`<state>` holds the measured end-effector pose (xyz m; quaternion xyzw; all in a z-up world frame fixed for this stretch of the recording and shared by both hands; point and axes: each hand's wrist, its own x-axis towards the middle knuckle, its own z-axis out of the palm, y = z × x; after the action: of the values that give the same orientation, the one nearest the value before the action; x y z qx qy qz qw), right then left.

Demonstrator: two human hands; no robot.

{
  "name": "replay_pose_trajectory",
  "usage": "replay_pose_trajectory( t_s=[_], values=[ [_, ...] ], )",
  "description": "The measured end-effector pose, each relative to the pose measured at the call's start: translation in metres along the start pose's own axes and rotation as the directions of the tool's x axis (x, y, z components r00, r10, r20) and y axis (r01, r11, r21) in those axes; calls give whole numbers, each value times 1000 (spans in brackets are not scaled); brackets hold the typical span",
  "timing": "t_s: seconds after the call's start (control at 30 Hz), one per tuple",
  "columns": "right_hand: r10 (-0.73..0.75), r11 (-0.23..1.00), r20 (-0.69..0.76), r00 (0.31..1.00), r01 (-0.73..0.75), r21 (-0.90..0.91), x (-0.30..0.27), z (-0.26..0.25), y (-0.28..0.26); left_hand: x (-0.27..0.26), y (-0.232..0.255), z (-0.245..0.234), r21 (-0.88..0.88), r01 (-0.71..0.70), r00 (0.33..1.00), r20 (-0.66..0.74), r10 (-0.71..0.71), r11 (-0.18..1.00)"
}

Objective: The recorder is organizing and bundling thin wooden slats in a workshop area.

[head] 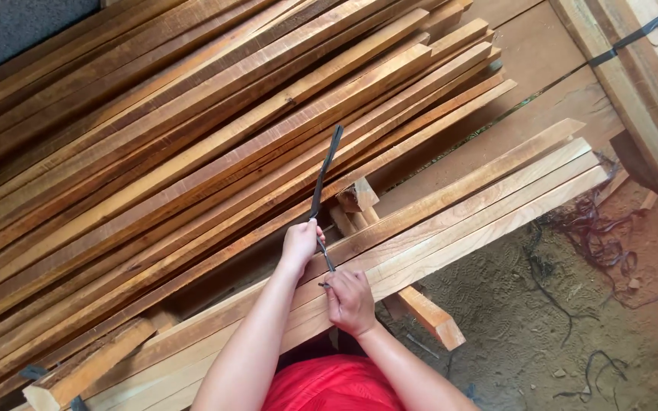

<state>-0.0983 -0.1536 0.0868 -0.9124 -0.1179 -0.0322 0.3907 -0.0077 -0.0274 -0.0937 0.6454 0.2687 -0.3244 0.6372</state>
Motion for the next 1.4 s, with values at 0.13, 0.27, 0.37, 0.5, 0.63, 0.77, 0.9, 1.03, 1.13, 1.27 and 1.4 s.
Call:
replay_pose_trajectory(
  t_s=[0.13,0.27,0.37,0.5,0.63,0.77,0.9,1.03,1.13,1.27,1.4],
  values=[
    [-37,999,-6,999,37,-29,6,1,-1,-1,-1,-25,566,-111,987,155,27,817],
    [17,998,15,1000,-17,-55,7,3,-5,46,-75,-31,725,-57,946,258,-194,686],
    [-20,998,-2,1000,20,-51,5,2,-5,4,-11,-22,725,67,890,268,-369,686],
    [-15,998,8,1000,15,-67,4,7,1,18,-27,-18,797,37,921,206,-329,603],
    [-19,995,30,999,22,-98,-2,3,-1,-67,69,-16,791,124,958,62,-280,599],
    [-49,995,-1,999,49,-91,6,8,5,-57,70,-18,791,100,976,42,-216,604],
    [7,996,4,1000,-7,-92,0,11,4,-49,42,-23,461,-120,982,187,36,879],
    [-3,998,5,1000,3,-67,3,6,-6,-75,60,-23,312,-396,891,360,278,863],
    [-3,993,-18,1000,1,-122,4,7,-4,-69,56,-20,201,-441,861,369,350,875],
    [14,998,-25,1000,-15,-59,7,0,-12,-38,19,-18,-23,-358,884,316,346,934],
    [1,1000,-86,996,-3,-29,17,-5,-15,-9,5,-9,-190,-2,949,309,62,982]
  ],
)
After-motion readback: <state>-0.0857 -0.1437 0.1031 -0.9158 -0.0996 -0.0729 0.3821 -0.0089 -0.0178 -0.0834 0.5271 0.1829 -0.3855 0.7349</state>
